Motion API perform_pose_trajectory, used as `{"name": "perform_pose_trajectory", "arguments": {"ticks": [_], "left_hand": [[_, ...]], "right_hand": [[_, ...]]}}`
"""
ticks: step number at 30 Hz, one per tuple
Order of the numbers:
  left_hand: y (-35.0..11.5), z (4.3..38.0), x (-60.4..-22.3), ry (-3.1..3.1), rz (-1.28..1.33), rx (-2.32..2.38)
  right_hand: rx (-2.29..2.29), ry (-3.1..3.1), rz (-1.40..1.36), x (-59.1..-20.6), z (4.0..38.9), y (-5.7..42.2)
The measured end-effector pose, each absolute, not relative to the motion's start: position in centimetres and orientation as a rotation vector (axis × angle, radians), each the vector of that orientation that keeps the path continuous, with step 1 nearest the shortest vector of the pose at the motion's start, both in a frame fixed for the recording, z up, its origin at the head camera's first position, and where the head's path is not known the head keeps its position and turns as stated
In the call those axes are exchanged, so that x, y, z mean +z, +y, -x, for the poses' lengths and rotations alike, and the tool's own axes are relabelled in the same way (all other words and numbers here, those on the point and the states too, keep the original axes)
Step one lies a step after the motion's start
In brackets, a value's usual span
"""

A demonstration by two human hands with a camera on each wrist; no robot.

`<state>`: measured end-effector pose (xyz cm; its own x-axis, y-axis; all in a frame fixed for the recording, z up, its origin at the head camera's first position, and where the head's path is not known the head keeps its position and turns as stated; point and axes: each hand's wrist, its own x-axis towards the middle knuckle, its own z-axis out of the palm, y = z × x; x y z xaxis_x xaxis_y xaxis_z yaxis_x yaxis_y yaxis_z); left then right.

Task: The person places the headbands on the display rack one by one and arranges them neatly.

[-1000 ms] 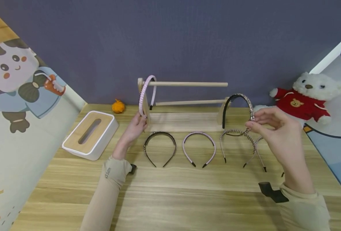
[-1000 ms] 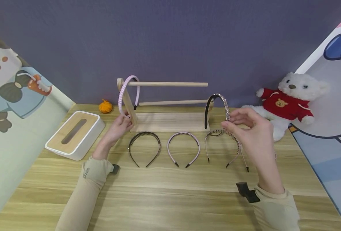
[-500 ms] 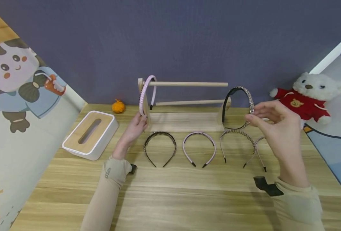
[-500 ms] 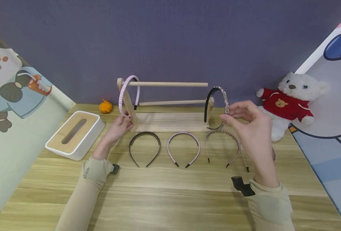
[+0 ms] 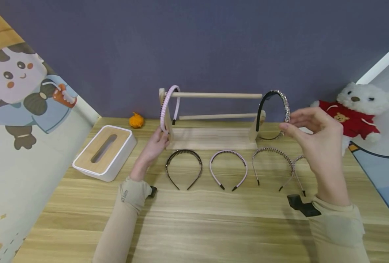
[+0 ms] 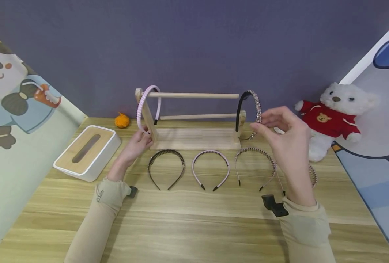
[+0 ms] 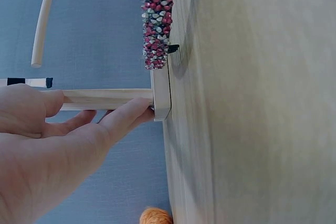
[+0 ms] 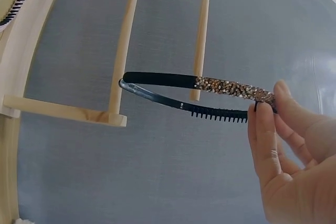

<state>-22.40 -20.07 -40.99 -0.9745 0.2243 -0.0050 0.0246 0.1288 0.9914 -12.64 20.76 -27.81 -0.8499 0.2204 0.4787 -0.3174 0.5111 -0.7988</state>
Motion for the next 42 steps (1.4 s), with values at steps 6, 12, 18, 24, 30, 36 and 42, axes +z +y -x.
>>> {"name": "perform_pose_trajectory", "arguments": {"ticks": [6,12,18,24,30,36,42], "left_hand": [[-20.1,22.4,-40.9,2.244,-0.252,1.955],[-20.1,22.4,-40.9,2.249,-0.248,1.948],[-20.1,22.4,-41.1,2.248,-0.237,1.939],[-20.0,22.4,-41.0,2.244,-0.235,1.948],[-20.0,22.4,-40.9,2.245,-0.253,1.955],[-20.0,22.4,-41.0,2.234,-0.264,1.966],[-20.0,22.5,-41.1,2.217,-0.259,1.977]], "right_hand": [[1.328,-2.207,-0.118,-27.4,13.1,20.6],[1.341,-2.205,-0.135,-27.3,13.8,20.2],[1.355,-2.192,-0.166,-27.2,14.6,19.6],[1.337,-2.196,-0.220,-27.1,15.0,19.0],[1.378,-2.178,-0.281,-27.0,15.4,18.4],[1.427,-2.173,-0.317,-26.9,16.0,17.3],[1.430,-2.184,-0.366,-26.9,16.6,15.9]]}}
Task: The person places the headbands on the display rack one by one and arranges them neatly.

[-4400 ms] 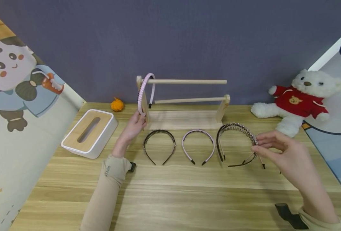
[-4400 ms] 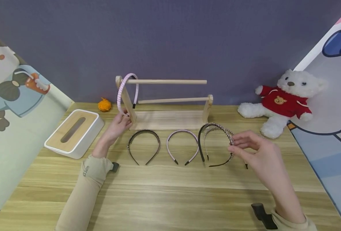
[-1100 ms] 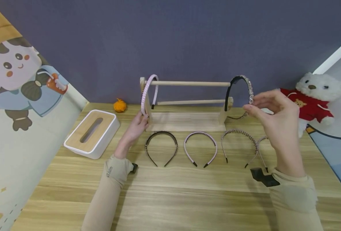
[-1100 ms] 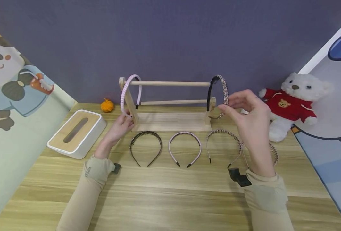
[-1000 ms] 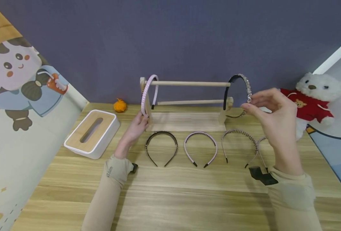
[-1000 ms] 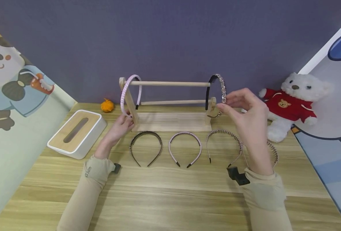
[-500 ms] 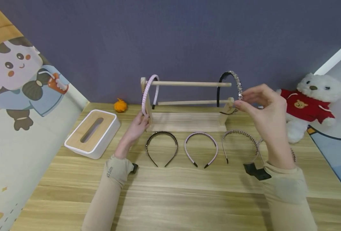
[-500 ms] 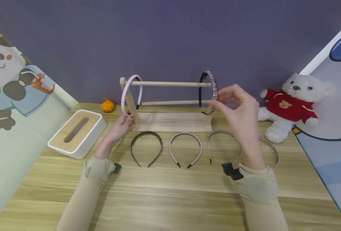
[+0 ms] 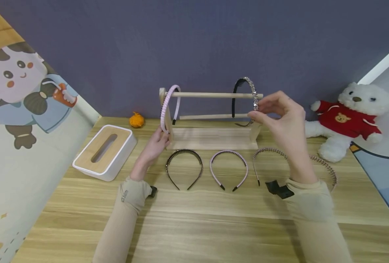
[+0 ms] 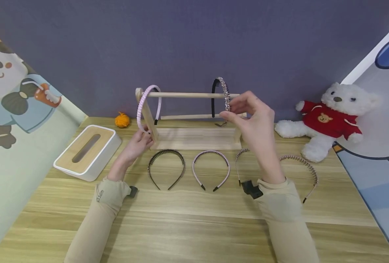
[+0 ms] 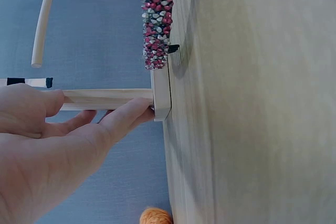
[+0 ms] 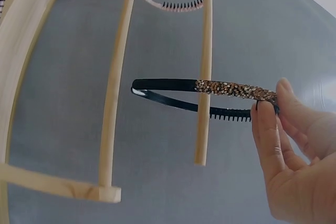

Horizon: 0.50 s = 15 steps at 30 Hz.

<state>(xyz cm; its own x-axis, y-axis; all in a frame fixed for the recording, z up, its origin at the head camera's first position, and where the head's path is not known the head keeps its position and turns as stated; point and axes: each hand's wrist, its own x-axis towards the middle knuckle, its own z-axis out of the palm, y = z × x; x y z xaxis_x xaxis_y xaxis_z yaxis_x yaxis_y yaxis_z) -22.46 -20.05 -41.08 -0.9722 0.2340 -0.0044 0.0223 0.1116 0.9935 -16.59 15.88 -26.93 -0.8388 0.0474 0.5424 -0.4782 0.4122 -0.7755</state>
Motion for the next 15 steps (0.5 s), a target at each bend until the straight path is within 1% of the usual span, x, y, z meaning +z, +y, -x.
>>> {"name": "perform_pose_trajectory", "arguments": {"ticks": [8,15], "left_hand": [[-20.2,22.4,-41.1,2.238,-0.256,1.961],[-20.1,22.4,-41.1,2.241,-0.260,1.952]], "right_hand": [[1.454,-2.130,-0.445,-27.3,17.9,13.4],[1.485,-2.124,-0.460,-27.7,18.8,11.8]]}}
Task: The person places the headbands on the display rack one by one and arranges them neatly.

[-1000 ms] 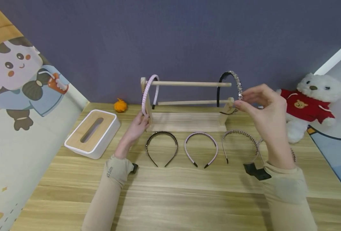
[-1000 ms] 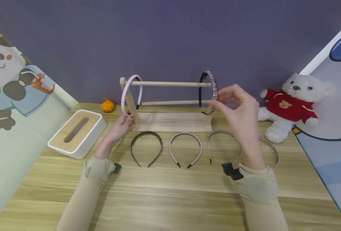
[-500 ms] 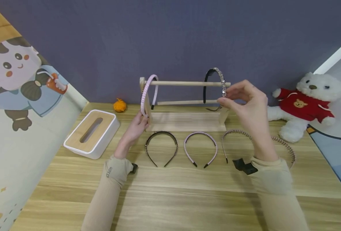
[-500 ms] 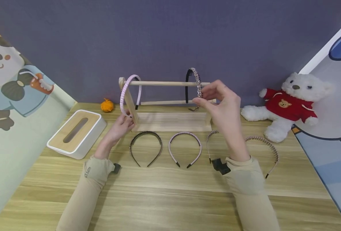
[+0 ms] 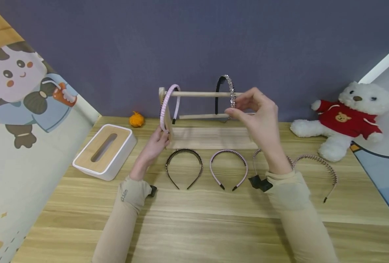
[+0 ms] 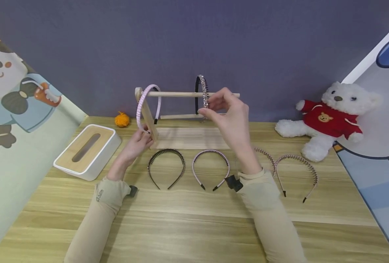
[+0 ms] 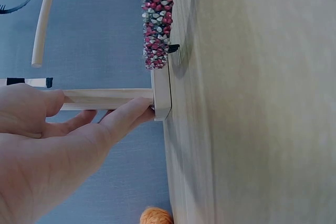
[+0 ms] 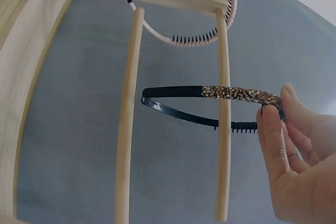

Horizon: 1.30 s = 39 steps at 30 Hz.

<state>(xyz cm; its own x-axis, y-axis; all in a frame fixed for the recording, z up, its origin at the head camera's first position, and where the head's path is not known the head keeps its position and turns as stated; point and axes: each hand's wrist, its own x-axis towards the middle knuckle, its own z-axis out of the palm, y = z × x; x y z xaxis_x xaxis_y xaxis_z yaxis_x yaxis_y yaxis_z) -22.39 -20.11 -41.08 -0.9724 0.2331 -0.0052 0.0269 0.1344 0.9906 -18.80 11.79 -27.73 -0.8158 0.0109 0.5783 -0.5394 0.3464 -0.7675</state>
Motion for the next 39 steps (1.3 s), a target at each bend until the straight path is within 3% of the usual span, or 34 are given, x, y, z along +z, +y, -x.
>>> {"name": "perform_pose_trajectory", "arguments": {"ticks": [39], "left_hand": [[-20.0,22.5,-40.8,2.258,-0.212,1.917]], "right_hand": [[1.474,-2.264,-0.545,-29.6,21.7,3.7]]}}
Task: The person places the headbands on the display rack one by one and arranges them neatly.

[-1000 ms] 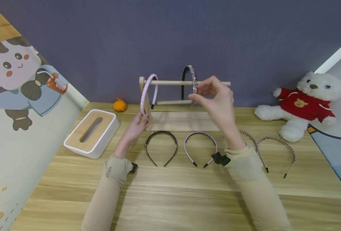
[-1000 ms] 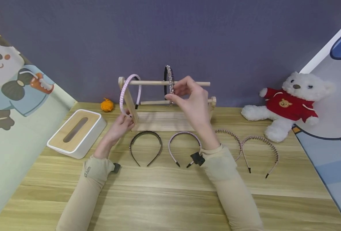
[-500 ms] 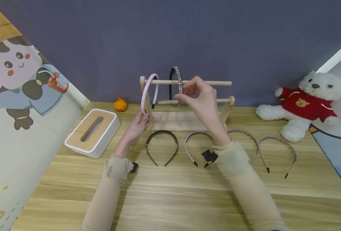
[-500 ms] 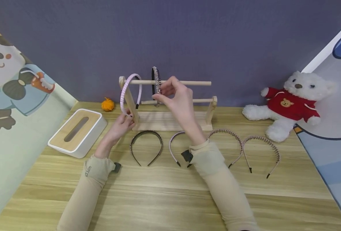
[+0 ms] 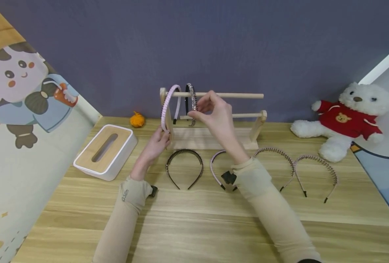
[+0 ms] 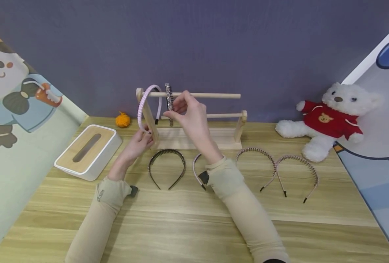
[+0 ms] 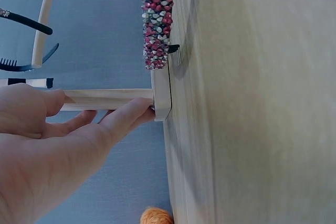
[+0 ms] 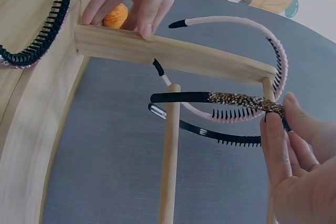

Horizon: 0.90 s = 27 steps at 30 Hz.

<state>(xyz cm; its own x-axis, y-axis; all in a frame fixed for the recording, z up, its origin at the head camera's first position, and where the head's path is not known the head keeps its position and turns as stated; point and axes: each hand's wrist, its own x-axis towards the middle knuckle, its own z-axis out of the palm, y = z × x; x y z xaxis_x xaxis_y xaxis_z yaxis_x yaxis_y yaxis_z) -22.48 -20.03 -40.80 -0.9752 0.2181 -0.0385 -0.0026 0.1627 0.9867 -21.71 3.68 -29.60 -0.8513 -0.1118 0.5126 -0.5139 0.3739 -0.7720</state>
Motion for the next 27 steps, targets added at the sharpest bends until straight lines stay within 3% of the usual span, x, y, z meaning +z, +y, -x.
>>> {"name": "perform_pose_trajectory", "arguments": {"ticks": [27], "left_hand": [[-19.98,22.46,-40.71,2.300,-0.206,1.888]], "right_hand": [[1.506,-2.250,-0.580,-29.88,21.59,2.75]]}}
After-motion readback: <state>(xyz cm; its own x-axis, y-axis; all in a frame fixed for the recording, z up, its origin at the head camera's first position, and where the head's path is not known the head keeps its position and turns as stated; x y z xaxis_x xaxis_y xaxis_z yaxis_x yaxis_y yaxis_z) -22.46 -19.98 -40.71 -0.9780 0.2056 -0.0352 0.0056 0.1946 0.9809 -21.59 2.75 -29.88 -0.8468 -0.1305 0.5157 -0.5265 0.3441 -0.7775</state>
